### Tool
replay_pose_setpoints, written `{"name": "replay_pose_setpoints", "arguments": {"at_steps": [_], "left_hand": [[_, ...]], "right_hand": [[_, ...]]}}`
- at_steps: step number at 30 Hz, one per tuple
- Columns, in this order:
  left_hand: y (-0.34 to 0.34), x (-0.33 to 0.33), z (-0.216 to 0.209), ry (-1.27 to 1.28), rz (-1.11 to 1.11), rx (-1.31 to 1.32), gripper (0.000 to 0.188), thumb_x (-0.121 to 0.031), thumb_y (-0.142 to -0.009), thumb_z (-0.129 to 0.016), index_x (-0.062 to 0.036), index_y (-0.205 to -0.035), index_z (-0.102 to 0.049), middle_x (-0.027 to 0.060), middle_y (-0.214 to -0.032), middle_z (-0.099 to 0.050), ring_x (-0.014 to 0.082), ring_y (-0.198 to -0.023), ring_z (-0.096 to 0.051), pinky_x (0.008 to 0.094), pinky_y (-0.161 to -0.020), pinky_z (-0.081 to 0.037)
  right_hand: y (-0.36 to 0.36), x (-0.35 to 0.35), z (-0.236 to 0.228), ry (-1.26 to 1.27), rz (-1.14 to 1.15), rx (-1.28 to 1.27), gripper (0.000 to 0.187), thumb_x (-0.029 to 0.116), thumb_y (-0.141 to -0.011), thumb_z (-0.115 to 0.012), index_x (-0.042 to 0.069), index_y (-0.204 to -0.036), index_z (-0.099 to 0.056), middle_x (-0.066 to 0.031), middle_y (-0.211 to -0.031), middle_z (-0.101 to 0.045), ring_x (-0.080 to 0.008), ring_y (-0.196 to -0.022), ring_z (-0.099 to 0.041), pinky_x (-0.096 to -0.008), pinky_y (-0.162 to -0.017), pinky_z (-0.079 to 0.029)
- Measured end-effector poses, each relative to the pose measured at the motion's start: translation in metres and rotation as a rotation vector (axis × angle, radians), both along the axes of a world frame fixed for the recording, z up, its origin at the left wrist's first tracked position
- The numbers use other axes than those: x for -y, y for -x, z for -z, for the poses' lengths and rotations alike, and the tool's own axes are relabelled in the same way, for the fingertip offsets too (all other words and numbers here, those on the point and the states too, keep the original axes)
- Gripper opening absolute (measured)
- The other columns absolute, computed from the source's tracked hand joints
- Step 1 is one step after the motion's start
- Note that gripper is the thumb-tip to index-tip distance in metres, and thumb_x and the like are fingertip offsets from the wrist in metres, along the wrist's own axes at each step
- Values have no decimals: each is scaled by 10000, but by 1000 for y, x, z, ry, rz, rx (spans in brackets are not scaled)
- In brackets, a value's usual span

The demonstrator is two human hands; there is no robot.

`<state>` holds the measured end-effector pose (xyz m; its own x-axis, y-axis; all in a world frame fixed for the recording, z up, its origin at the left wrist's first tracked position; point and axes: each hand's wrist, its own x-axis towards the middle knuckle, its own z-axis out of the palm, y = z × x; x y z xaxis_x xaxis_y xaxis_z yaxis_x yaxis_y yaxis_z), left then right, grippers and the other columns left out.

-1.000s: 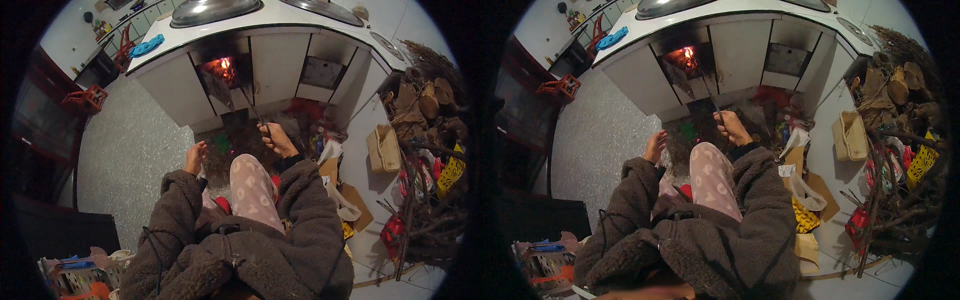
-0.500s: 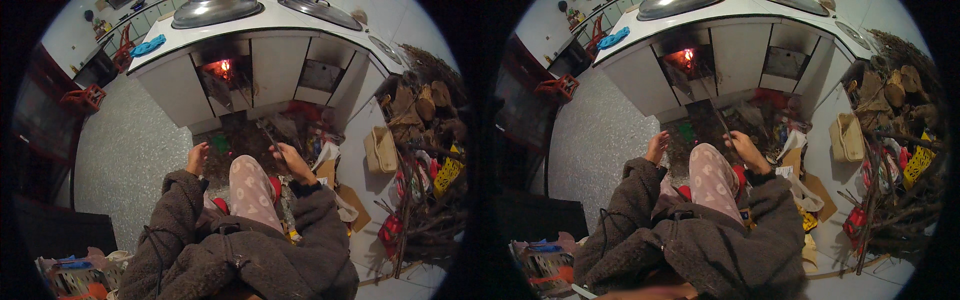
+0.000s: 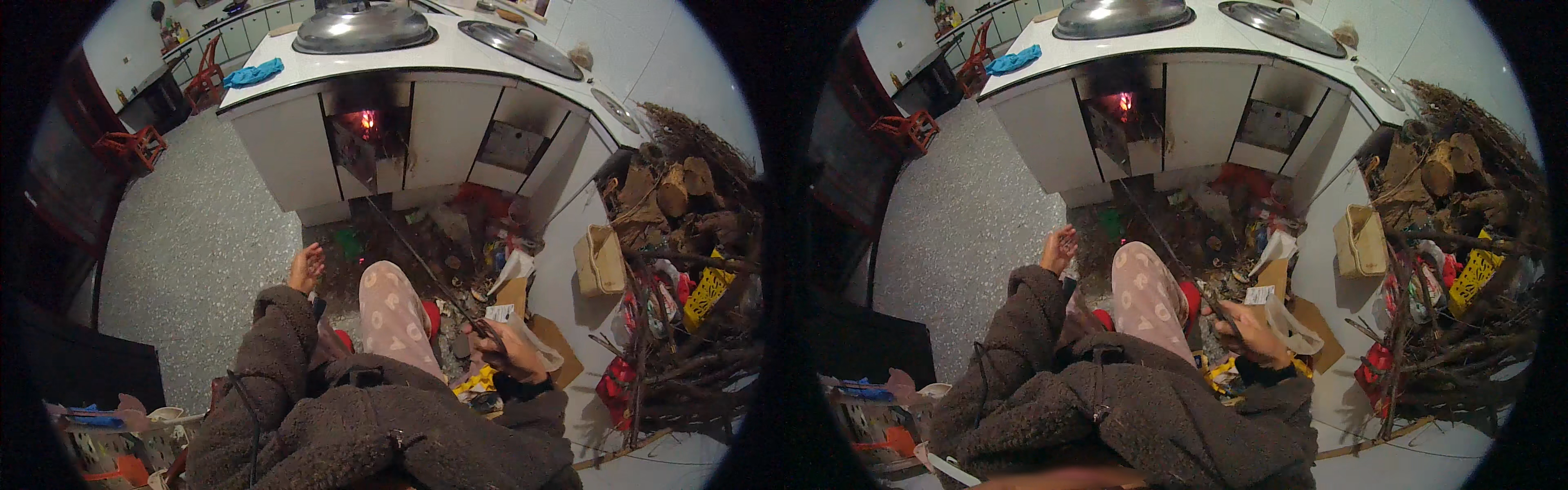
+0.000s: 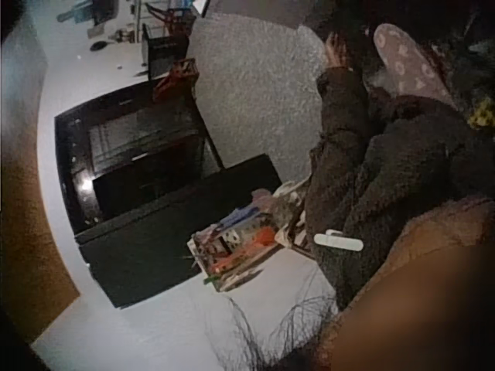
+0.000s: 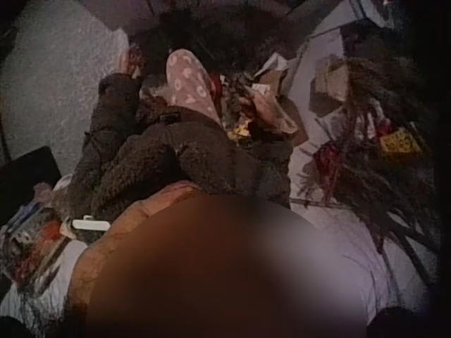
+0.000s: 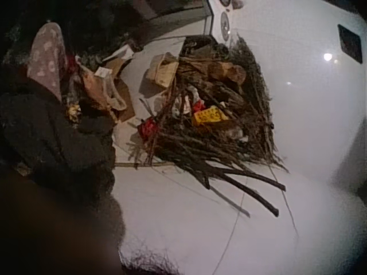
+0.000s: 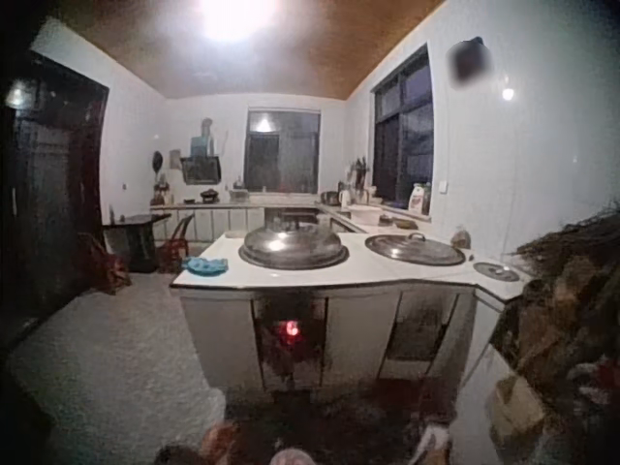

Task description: The person tends a wood-burning stove by poking burning wood with a metal rod, then moves to the gas stove to stir food in a wok with a spatula and cover it. They later fill a ladle with water at the sink and pour it into the wok.

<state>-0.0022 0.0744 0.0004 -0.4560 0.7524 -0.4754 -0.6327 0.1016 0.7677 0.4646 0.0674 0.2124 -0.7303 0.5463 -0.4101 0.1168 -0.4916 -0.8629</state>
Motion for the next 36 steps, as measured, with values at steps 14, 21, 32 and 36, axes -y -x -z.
{"name": "replay_pose_setpoints", "arguments": {"at_steps": [14, 21, 32, 36], "left_hand": [[27, 82, 44, -119, -170, 317, 356, -223, -886, -473, -108, -1222, -498, 20, -1160, -523, 218, -1011, -519, 355, -829, -448], [27, 82, 52, -166, -143, 348, 349, -203, -857, -509, -120, -1196, -508, 34, -1063, -566, 224, -954, -562, 365, -796, -456], [25, 86, 53, -208, -87, 317, 372, -219, -862, -535, -103, -1215, -508, 56, -1133, -538, 236, -1028, -530, 351, -833, -468], [23, 84, 50, -166, -84, 276, 397, -219, -867, -526, -96, -1243, -489, 63, -1163, -526, 244, -1041, -524, 350, -839, -465]], "right_hand": [[109, -27, 32, -84, 237, -120, 299, 220, -885, -541, 27, -1103, -475, 44, -603, -339, -47, -440, -295, -213, -380, -225], [137, -60, 42, 0, 239, -191, 277, 246, -909, -511, 47, -1097, -469, 56, -621, -339, -45, -436, -286, -207, -372, -208], [160, -86, 55, -57, 284, -206, 250, 184, -866, -539, 44, -1067, -493, 59, -612, -335, -42, -436, -302, -196, -371, -216], [158, -89, 57, -30, 270, -229, 256, 190, -855, -561, 49, -1051, -477, 50, -624, -339, -47, -433, -290, -207, -365, -211]]}}
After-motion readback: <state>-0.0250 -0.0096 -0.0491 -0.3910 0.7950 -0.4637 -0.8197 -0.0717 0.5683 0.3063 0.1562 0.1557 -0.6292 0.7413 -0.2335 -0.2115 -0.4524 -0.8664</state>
